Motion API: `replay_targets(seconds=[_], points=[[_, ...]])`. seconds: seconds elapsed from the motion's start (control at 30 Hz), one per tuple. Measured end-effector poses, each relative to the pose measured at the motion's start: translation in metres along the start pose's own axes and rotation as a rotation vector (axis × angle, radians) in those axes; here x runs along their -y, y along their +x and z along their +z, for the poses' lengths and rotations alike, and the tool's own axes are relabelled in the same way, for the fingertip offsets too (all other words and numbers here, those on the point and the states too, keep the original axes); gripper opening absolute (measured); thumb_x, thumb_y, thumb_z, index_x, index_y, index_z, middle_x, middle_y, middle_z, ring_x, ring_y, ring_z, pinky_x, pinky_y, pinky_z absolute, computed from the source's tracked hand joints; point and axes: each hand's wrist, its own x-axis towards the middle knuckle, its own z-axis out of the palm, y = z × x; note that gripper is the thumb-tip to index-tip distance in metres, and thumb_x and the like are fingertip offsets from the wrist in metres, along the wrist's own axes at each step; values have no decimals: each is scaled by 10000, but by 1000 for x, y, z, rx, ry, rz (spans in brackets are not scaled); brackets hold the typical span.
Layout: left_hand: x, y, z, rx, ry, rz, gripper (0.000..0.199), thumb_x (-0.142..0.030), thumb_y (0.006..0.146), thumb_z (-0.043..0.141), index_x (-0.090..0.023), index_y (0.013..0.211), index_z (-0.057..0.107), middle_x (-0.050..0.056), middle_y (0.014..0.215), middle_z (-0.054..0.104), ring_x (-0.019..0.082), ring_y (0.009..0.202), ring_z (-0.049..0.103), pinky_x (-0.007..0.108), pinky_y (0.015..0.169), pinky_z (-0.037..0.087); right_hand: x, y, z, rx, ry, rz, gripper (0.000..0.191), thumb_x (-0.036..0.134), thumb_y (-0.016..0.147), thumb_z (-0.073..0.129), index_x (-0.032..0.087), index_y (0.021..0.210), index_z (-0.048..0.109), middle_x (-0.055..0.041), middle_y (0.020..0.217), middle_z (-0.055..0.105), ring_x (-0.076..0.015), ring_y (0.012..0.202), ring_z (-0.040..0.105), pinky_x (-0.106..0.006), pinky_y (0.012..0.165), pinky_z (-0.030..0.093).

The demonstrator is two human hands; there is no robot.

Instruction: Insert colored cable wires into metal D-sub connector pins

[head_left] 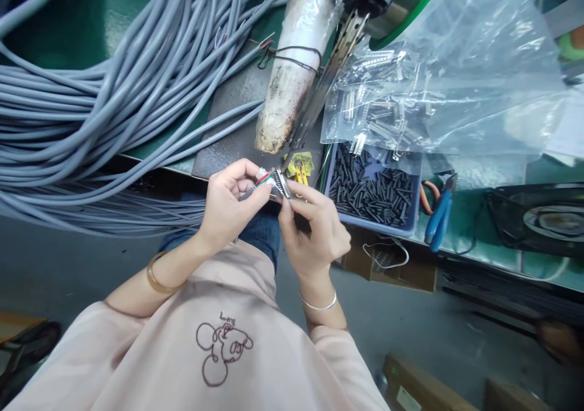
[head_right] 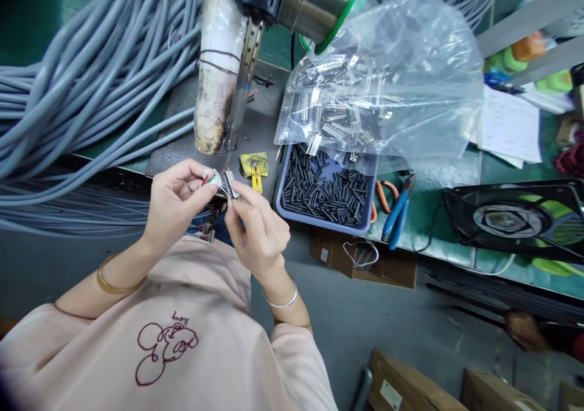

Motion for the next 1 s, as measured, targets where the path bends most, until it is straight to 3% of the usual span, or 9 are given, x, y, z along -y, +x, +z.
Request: replay_targets(seconds=[0.2,0.43,0.73,1.0], points=[[-2,1,2,19,8,21,82,-165,700,721,-146,677,645,-25,638,657,23,465,489,138,453,386,0,4,8,-69,-8,-8,170,63,886,694,210,902,610,-48,948,821,-129,860,795,-198,788,630],[-1,3,3,-10,-5,52,86,-142,690,726,-149,696,641,-31,639,638,32,491,514,133,464,394,-2,9,8,-45,78,75,205,53,856,691,224,840,579,-38,971,815,-127,860,778,-236,775,631],[-7,8,0,33,-29,87,175,-167,729,806,-157,707,633,-54,602,601,15,428,446,133,441,397,-3,15,9,-60,73,29,206,65,860,697,235,849,580,-25,989,813,-142,866,778,-262,767,637],[-10,13,-5,117,-92,-24,238,-210,690,862,-161,689,630,-79,520,512,13,406,385,139,414,356,-4,14,10,-97,66,14,201,58,852,694,221,837,578,-38,981,818,-134,848,782,-242,760,628]])
